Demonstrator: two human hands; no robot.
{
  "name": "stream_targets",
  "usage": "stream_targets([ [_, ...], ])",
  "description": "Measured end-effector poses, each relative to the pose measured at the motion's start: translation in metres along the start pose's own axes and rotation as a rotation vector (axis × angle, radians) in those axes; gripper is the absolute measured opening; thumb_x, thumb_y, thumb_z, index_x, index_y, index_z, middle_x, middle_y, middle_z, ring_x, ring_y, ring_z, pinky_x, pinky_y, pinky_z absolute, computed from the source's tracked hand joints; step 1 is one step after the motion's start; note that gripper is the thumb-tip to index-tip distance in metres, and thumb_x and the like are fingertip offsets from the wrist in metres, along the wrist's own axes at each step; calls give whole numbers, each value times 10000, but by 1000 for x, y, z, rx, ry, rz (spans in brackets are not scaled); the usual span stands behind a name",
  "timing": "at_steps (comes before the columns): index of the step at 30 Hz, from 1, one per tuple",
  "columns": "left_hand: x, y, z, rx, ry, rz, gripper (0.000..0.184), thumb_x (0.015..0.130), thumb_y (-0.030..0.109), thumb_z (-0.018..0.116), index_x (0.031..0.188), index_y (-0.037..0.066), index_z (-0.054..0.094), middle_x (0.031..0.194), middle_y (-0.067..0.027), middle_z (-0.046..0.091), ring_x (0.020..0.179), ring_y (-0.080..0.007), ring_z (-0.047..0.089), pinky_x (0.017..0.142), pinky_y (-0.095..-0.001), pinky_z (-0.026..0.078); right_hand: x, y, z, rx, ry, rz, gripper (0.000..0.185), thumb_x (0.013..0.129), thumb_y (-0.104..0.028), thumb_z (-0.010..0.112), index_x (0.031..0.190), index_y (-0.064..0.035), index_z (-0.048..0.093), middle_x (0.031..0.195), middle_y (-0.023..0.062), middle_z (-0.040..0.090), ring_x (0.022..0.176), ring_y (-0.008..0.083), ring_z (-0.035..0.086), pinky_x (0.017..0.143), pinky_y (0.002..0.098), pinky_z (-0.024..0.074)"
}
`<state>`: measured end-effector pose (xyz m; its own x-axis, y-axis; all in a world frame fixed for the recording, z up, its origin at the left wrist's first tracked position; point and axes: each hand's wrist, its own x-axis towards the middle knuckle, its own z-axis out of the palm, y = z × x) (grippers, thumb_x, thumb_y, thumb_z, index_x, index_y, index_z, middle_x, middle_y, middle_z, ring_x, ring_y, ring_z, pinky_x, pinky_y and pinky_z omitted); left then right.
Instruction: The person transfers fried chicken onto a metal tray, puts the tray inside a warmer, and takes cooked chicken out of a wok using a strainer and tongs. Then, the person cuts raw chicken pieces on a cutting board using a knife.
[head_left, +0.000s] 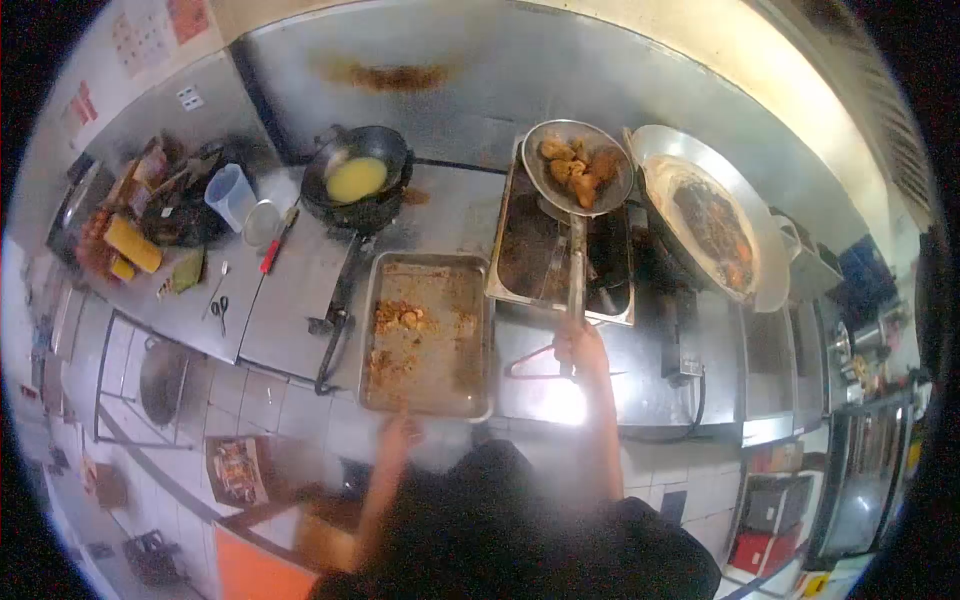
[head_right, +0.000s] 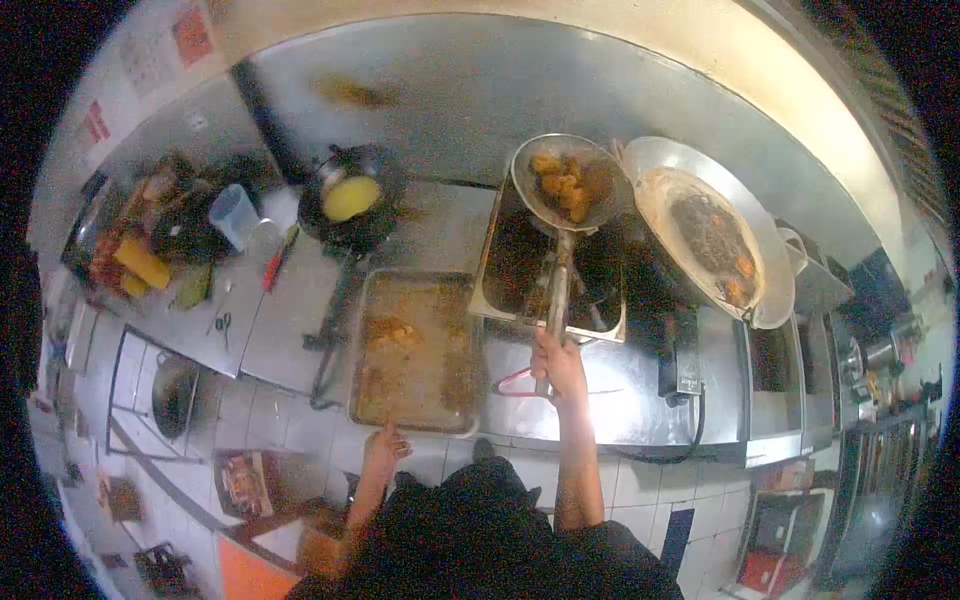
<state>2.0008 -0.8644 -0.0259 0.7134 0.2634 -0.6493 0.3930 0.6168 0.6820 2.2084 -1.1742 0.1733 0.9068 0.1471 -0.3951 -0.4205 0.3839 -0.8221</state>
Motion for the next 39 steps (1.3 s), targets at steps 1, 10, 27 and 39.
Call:
stream_targets([
  [1,4,7,-8,-20,-22,-7,323,909,275,654,1007,-4,525,861,-123,619,731,-286,647,677,-439,589,-8,-1,10,7,4,-1,181,969,-198,570,836,-130,467,611,-69,373,451,38,335,383,224,264],
  [10,37,58,-96,572,-380,179,412,975,315,550,1164,-44,481,971,-167,613,920,-306,639,831,-438,563,-186,43,150,-317,296,17,140,957,-213,573,940,-83,524,622,-48,457,485,60,425,414,251,331],
  [27,53,94,-160,76,-494,91,261,987,206,553,1014,-50,513,927,-163,602,914,-328,668,847,-447,587,-371,174,273,-655,454,362,264,939,-211,618,1110,-16,572,659,31,577,446,92,492,367,252,374],
  [39,31,115,-139,-240,-402,-181,275,991,208,541,1055,-58,509,975,-200,619,948,-363,667,848,-463,585,-409,158,298,-1332,540,86,234,898,-140,599,1055,5,505,766,233,634,726,465,617,643,512,480],
])
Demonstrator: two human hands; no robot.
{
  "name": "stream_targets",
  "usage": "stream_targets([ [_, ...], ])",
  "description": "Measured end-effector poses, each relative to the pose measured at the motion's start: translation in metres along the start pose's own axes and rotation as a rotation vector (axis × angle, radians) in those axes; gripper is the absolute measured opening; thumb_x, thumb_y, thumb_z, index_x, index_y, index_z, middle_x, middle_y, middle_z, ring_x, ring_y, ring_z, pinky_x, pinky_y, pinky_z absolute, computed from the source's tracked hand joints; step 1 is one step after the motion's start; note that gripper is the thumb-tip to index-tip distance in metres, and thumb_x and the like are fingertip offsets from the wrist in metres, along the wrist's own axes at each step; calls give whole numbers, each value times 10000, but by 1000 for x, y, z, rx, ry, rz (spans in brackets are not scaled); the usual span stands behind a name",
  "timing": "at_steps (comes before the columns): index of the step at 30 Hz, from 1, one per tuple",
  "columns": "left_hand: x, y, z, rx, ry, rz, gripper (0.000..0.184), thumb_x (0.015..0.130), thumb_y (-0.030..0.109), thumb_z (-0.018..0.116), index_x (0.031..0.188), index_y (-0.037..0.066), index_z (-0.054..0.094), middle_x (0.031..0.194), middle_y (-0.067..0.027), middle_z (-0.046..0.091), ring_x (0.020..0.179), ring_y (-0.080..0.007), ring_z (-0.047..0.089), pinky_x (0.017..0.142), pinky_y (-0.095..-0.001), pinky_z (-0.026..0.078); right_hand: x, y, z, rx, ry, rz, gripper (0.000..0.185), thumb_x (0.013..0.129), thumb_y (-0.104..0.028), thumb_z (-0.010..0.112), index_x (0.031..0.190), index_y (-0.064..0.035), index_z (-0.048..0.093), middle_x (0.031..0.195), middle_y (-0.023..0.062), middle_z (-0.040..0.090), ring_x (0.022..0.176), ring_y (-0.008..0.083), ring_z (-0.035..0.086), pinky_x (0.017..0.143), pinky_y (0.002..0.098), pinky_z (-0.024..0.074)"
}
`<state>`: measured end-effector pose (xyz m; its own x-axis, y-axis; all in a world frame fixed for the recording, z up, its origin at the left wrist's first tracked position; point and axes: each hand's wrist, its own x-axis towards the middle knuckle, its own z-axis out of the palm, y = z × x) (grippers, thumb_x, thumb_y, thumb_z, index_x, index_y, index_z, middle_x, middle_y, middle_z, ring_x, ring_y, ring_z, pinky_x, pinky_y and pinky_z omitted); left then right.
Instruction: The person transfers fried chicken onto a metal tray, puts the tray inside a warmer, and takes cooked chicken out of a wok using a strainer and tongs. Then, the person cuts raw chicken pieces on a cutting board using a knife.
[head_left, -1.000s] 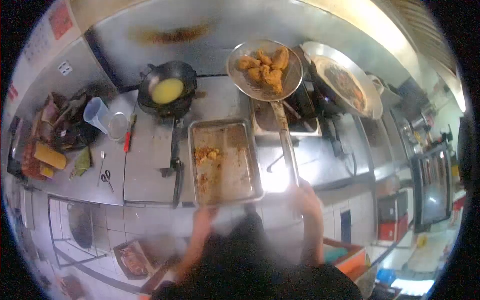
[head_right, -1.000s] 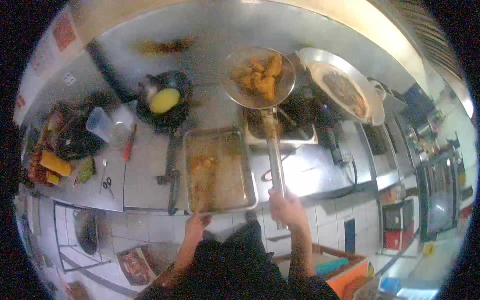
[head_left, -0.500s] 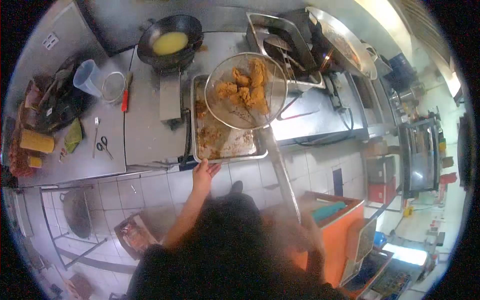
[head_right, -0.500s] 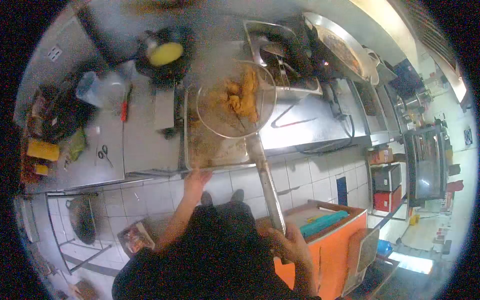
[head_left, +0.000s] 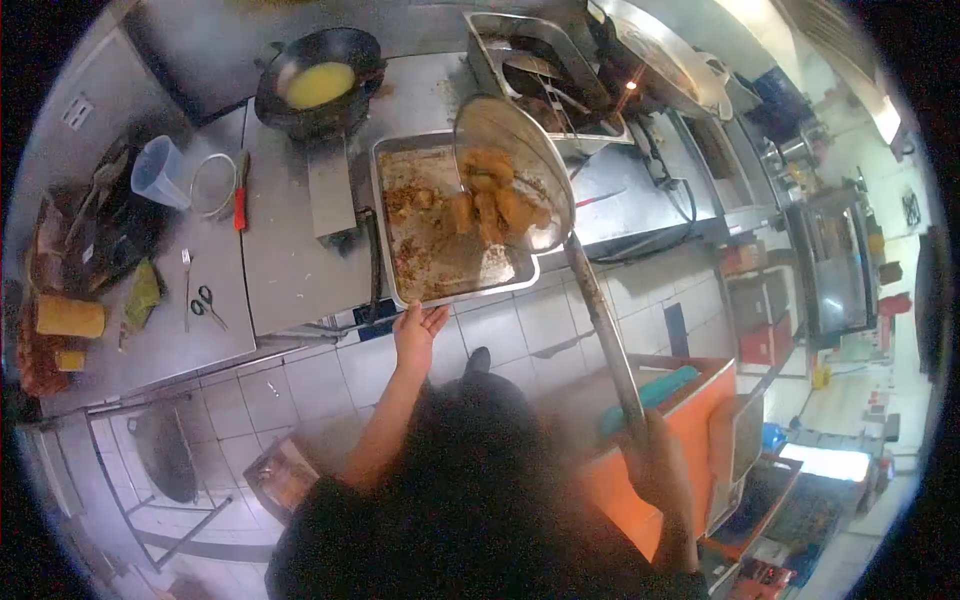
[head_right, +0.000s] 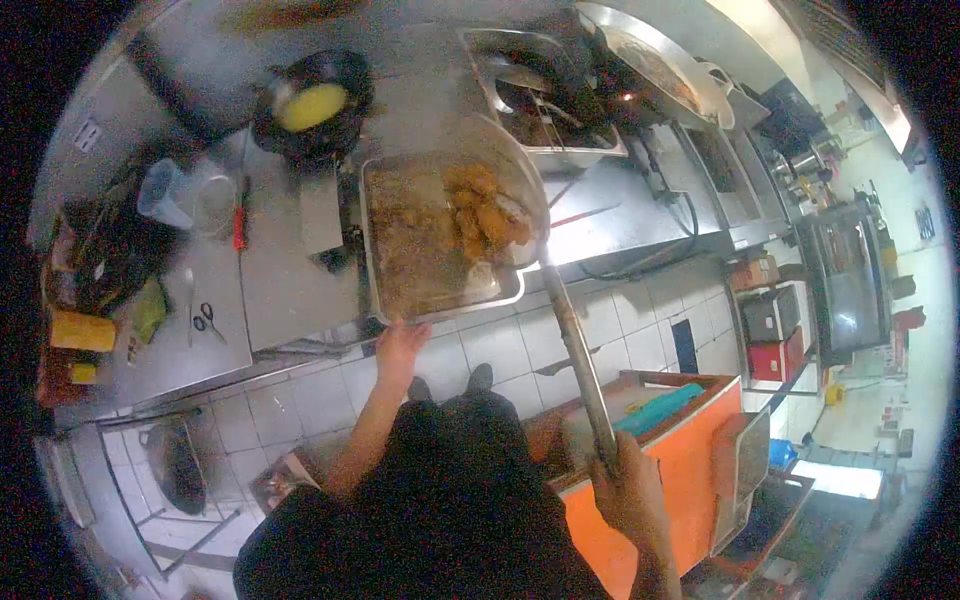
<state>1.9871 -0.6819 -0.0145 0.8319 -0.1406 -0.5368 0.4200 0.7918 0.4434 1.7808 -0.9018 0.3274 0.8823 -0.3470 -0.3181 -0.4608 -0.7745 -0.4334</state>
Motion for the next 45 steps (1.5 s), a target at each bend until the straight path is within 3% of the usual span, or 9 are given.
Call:
stream_targets([
  [3,11,-5,-8,-74,-69,-2,300,985,221,552,1078,-61,506,1010,-216,625,963,-376,664,866,-478,575,0,-10,0,-46,-47,176,191,896,-130,594,1000,-4,495,801,265,636,783,499,598,641,531,477],
  [15,27,-18,-26,-78,-62,-19,344,971,261,578,1100,-49,506,1003,-215,621,988,-400,645,885,-486,565,-5,-40,2,-46,99,153,220,895,-128,604,1032,3,491,787,268,637,772,475,625,630,523,478],
  [18,26,-19,-28,547,-220,284,340,977,250,564,1091,-62,493,986,-220,606,991,-415,637,904,-503,556,0,-43,-2,-1,143,102,218,889,-111,604,1040,15,510,796,273,630,779,474,623,623,499,484],
  [21,25,-18,-23,-24,-125,60,328,984,225,541,1098,-75,477,1006,-221,587,1013,-422,624,920,-517,545,18,-29,0,150,225,-18,215,894,-113,609,1040,26,535,774,211,650,722,439,642,615,463,493],
  [24,23,-12,-14,-184,-116,-33,303,981,183,525,1119,-80,465,1038,-222,573,1034,-430,611,914,-515,545,65,3,12,437,239,-138,203,912,-142,601,1028,19,558,700,106,621,598,291,620,540,373,480],
  [28,17,-4,5,-41,-8,-30,315,978,164,487,1204,-54,474,1126,-217,591,1053,-379,611,922,-485,538,156,-41,-32,712,19,151,255,952,-240,555,1082,-25,593,645,-8,517,526,65,481,443,230,386],
  [30,9,-7,3,-52,-2,2,314,974,163,498,1177,-75,476,1129,-223,585,1053,-391,613,913,-476,552,224,-20,-29,1012,-57,12,253,958,-268,559,1057,-38,601,641,-20,511,500,69,473,417,241,376],
  [42,32,-52,-46,125,-69,223,215,958,171,517,1042,-27,504,969,-177,567,994,-380,613,945,-526,516,499,-39,-57,1089,-238,-200,247,999,-262,492,954,-27,556,667,-22,471,504,66,420,438,232,346],
  [45,24,-54,-20,564,74,359,212,951,179,530,1041,-11,511,970,-167,577,951,-356,618,927,-515,526,537,-32,-52,1196,-331,-172,266,993,-290,503,933,-40,570,675,-2,520,521,83,462,455,250,387],
])
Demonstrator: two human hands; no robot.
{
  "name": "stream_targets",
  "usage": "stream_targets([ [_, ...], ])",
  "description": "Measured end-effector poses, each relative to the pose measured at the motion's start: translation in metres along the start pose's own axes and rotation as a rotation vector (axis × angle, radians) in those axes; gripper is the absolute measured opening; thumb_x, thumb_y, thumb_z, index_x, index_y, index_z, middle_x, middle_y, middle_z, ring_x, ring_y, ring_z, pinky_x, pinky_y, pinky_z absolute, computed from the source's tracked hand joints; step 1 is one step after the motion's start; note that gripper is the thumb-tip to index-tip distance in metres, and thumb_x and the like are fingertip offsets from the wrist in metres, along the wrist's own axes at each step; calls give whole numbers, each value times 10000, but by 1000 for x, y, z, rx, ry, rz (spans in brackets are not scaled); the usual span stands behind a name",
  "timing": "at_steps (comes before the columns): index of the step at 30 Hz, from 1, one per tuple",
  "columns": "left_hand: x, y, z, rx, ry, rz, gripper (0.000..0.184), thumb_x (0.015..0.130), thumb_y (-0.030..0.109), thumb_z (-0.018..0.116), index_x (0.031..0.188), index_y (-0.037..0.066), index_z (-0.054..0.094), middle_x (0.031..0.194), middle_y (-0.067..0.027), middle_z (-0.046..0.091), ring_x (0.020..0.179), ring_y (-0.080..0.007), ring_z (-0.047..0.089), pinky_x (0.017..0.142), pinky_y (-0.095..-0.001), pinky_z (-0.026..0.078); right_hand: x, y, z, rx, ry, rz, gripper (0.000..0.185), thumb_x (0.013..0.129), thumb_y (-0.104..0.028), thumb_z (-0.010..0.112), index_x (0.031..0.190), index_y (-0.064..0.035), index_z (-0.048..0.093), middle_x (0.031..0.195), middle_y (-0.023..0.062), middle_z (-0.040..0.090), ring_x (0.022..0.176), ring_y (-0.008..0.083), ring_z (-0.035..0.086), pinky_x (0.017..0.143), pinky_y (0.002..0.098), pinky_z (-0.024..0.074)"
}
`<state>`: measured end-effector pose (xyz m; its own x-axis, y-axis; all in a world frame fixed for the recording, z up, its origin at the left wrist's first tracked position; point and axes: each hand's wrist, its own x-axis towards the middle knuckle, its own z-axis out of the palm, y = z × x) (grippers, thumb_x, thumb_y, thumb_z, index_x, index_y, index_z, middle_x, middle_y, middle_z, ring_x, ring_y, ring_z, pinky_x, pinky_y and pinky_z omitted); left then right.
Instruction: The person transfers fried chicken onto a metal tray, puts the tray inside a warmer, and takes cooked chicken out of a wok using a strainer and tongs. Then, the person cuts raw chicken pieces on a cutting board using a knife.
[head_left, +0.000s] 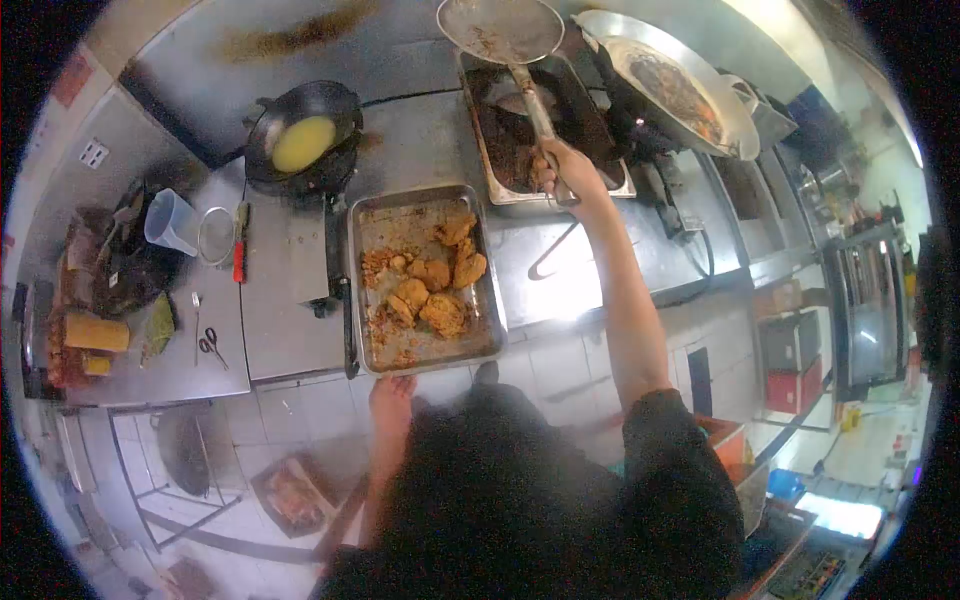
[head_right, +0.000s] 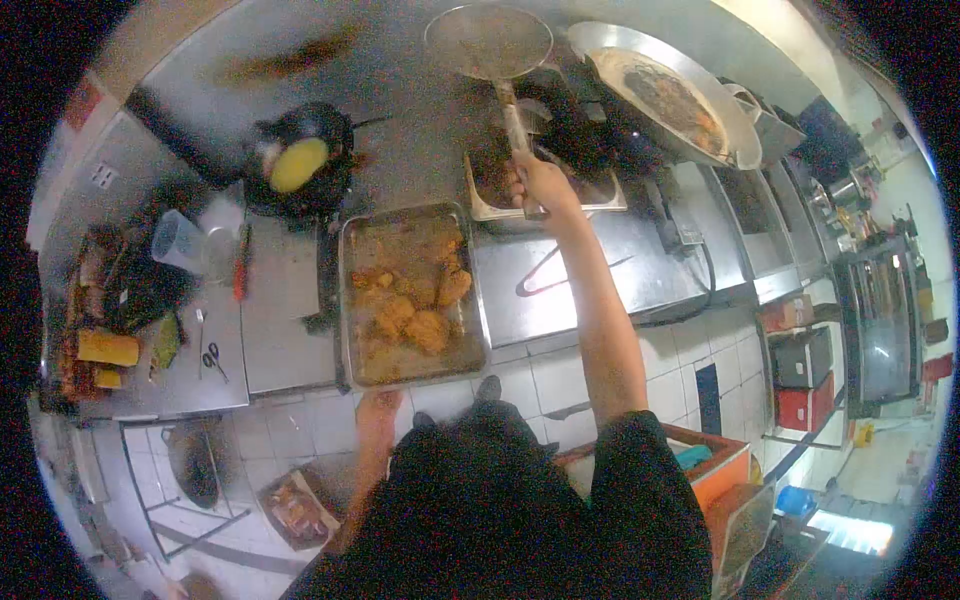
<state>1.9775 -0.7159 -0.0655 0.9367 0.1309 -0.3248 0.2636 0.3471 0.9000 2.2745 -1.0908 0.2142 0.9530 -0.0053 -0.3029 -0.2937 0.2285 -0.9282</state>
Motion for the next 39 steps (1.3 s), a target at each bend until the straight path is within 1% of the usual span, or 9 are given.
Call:
stream_targets([
  [8,-3,38,41,-488,311,-282,231,951,204,529,1110,39,557,1037,-86,614,940,-260,594,922,-474,492,9,29,-34,-261,139,61,505,978,-457,478,715,-45,607,592,51,560,547,160,571,503,306,448],
  [11,-2,43,46,-413,345,-307,257,961,205,503,1148,32,540,1063,-99,602,955,-278,593,932,-469,496,10,39,-51,-364,236,75,557,967,-503,469,853,12,648,645,103,608,591,224,624,542,347,487],
  [14,-1,47,46,-364,254,-338,288,973,248,505,1162,34,541,1058,-106,607,966,-278,595,916,-463,513,25,54,-73,-1140,487,-137,709,953,-573,407,845,77,670,782,243,675,795,384,681,718,442,523],
  [17,-3,45,39,-71,-9,-209,305,981,264,514,1176,31,534,1078,-127,612,973,-283,610,898,-466,529,-11,42,-59,-1210,562,-34,783,946,-600,346,866,106,676,916,341,646,954,482,630,863,495,486],
  [21,23,12,16,-362,43,-448,293,987,253,515,1182,36,530,1085,-140,623,968,-280,631,891,-486,537,-45,51,-53,-1288,661,-85,490,956,-415,469,880,38,640,847,261,663,818,423,657,756,513,518],
  [22,22,15,21,23,-49,-284,289,985,240,518,1189,36,527,1086,-145,623,968,-281,632,901,-483,536,-55,57,-52,-1283,691,-98,490,956,-415,469,880,38,640,847,261,663,818,423,657,756,513,518],
  [24,17,24,21,160,-186,-182,298,974,232,536,1204,43,526,1088,-143,623,980,-280,625,911,-466,533,-77,74,-45,-1414,1014,-558,333,931,-332,551,929,-1,585,866,208,636,765,395,634,701,501,516],
  [32,29,1,0,140,-296,-151,308,940,154,528,1217,18,515,1107,-129,618,1054,-308,600,999,-492,495,-100,316,8,-1266,464,-311,325,958,-312,485,948,-2,580,921,267,632,861,437,631,752,519,500],
  [39,22,9,0,-12,-287,-218,309,897,94,553,1192,7,531,1069,-130,639,984,-293,633,919,-454,545,-82,335,20,-1276,365,-299,329,953,-272,446,894,22,581,874,287,628,827,455,628,727,523,513],
])
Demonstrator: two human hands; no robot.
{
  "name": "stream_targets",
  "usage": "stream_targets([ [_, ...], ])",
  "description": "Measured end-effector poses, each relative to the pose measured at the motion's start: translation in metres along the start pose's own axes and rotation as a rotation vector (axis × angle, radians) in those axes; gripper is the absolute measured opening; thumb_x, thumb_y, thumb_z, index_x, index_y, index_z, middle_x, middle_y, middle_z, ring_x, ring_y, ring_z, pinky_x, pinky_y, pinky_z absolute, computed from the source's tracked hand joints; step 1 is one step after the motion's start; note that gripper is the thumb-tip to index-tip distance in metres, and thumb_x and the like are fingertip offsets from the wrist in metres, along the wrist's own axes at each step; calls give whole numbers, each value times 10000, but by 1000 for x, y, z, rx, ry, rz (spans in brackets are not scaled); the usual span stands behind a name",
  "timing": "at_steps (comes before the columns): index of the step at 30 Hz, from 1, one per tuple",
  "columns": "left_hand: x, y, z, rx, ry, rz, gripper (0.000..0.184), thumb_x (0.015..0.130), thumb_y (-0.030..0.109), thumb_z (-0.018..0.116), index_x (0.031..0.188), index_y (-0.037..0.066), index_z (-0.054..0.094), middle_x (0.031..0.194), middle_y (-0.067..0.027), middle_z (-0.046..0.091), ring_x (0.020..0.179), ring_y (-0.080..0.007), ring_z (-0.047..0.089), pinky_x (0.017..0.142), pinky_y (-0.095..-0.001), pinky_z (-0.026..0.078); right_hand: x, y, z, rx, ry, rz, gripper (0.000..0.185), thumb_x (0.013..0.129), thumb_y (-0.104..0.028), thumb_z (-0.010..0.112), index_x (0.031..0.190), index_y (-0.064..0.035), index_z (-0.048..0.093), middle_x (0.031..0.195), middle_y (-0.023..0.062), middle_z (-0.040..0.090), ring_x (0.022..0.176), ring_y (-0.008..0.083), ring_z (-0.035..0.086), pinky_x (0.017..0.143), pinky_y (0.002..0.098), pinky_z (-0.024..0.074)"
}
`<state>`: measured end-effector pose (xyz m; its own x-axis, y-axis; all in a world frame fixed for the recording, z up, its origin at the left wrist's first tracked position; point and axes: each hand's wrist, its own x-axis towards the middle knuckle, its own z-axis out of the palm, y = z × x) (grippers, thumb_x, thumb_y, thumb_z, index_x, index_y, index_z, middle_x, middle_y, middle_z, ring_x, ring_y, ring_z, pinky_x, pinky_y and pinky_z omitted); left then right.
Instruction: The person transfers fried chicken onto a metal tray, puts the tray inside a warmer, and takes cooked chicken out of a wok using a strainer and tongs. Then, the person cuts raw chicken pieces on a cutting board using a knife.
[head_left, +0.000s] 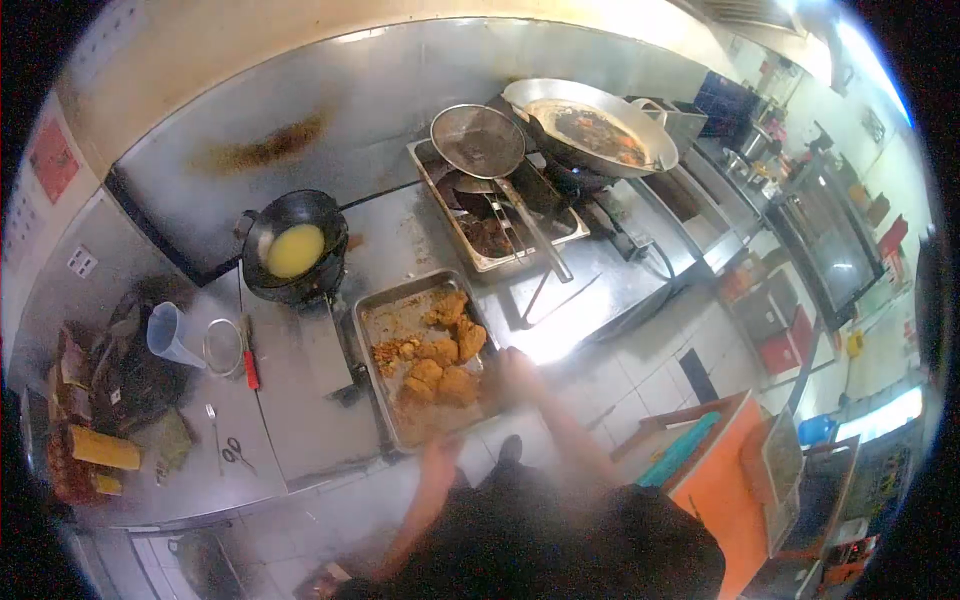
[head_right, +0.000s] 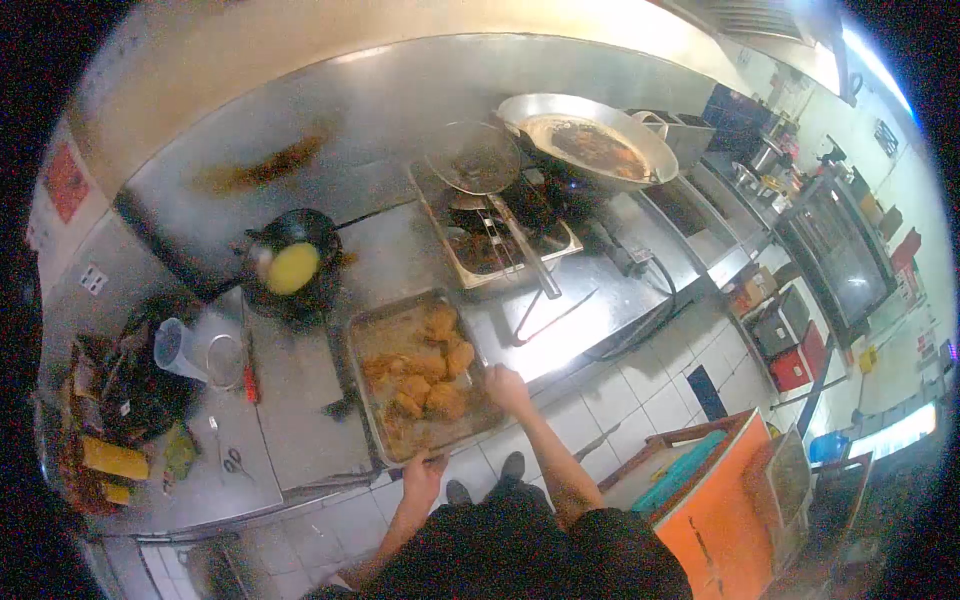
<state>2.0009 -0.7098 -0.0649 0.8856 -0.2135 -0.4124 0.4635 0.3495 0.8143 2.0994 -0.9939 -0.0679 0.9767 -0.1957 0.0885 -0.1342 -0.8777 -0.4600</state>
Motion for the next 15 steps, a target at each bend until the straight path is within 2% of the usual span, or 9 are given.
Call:
stream_targets([
  [2,-20,12,-4,-106,42,-94,298,897,97,570,1177,3,537,1052,-125,645,969,-288,640,880,-443,561,-10,-33,-44,-117,-80,-80,309,950,-233,419,902,27,578,913,294,634,816,456,634,711,519,523],
  [4,-40,19,-21,859,-140,211,269,894,108,618,1141,22,555,1006,-100,646,950,-256,642,778,-398,568,9,-35,-35,20,25,-47,317,962,-229,398,906,26,579,932,293,633,835,455,632,736,522,520],
  [5,-49,15,-28,865,-146,215,269,894,108,618,1141,22,555,1006,-100,646,950,-256,642,778,-398,568,16,-37,-29,157,123,-14,327,974,-224,377,911,25,580,952,292,632,854,454,631,761,525,517],
  [6,-55,7,-37,480,-77,98,278,889,114,641,1141,33,557,981,-83,648,942,-244,637,752,-377,557,23,-42,-29,159,137,-9,327,974,-224,377,911,25,580,952,292,632,854,454,631,761,525,517],
  [8,-66,-10,-54,111,-30,-22,288,884,120,664,1141,44,559,957,-66,651,934,-232,633,725,-356,545,34,-53,-30,371,146,282,357,999,-235,337,931,16,582,968,275,629,918,445,621,803,531,495],
  [9,-70,-26,-67,398,37,83,336,890,138,663,1184,31,540,1020,-91,634,956,-227,623,718,-349,539,32,-55,-27,376,169,304,357,999,-235,337,931,16,582,968,275,629,918,445,621,803,531,495],
  [11,-73,-30,-72,704,46,190,384,897,157,661,1227,19,521,1084,-115,618,978,-222,612,711,-343,533,10,-50,-17,396,140,353,458,1012,-352,333,1078,15,598,1105,281,608,1040,458,570,920,490,449],
  [13,-81,-15,-60,301,240,-19,491,904,192,653,1308,-11,461,1242,-177,532,1019,-220,595,697,-328,529,-20,-41,-9,442,195,412,482,1025,-336,295,1163,33,572,1136,288,600,1091,456,560,942,499,439],
  [15,-94,11,-43,237,315,-108,519,907,189,655,1333,-3,431,1262,-173,518,1039,-232,584,732,-342,524,-56,-36,-21,553,144,495,467,1025,-315,285,1208,32,539,1174,279,582,1092,465,546,948,505,431],
])
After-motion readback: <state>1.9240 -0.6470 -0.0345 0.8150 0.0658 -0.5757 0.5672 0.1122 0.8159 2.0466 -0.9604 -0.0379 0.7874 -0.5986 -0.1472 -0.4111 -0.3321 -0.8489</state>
